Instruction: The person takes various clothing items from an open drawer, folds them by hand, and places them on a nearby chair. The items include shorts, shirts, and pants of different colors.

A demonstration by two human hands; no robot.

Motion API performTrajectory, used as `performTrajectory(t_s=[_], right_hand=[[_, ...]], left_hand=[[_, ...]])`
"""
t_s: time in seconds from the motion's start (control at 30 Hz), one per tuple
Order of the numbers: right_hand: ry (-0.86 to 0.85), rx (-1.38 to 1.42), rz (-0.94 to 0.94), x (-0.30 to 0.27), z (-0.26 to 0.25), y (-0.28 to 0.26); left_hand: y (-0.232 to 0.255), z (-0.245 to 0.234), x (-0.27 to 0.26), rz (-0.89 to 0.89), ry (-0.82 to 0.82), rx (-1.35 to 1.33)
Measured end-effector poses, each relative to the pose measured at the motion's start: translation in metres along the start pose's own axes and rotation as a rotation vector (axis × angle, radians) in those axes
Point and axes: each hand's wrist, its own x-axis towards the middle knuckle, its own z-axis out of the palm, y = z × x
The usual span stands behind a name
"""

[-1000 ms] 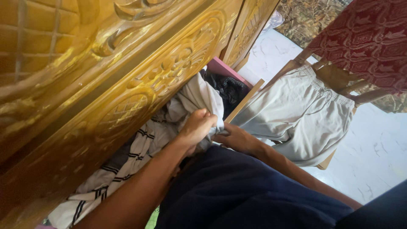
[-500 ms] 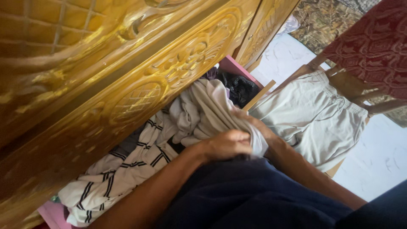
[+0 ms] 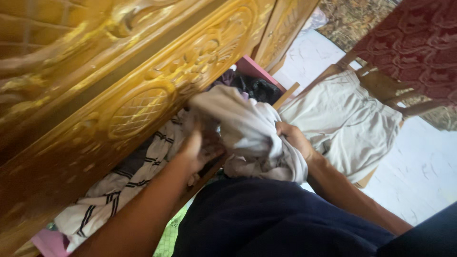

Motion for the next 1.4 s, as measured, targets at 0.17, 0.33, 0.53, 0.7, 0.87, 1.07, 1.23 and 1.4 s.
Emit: performTrajectory(t_s=[0.17,0.33,0.53,0.7,0.87,1.07,1.23,1.4], right_hand=[[0.056,-0.170,-0.005,-0.025,0.014,0.003],[0.281,-0.856,0.120,-0.029,0.009,-0.006],[0.187,-0.841,0.067,-0.034,0.015,-0.020],[0.426,-0.473,-0.081,-0.040,0.021,-0.042],[0.050,-0.290,-0.454,-0.039,-0.002,-0.056],[0.465,-0.087,-0.337,-0.048,0.004,-0.055],[0.359,-0.032,-0.339,-0.056,0.013,-0.041],[0.296,0.006,-0.433,-0.070,0.018,-0.038]], left_hand=[[0.014,0.019,0.012,0.004,-0.131,-0.253],[0.023,0.041,0.027,0.066,-0.245,-0.336],[0.028,0.049,0.028,0.112,-0.460,-0.274],[0.033,0.066,0.000,0.250,-0.893,0.141],[0.024,0.093,-0.017,0.196,-0.965,0.478],[0.018,0.099,-0.017,0.228,-1.018,0.554],[0.016,0.106,-0.001,0.119,-0.712,0.261],[0.011,0.118,0.008,0.172,-0.782,-0.054]])
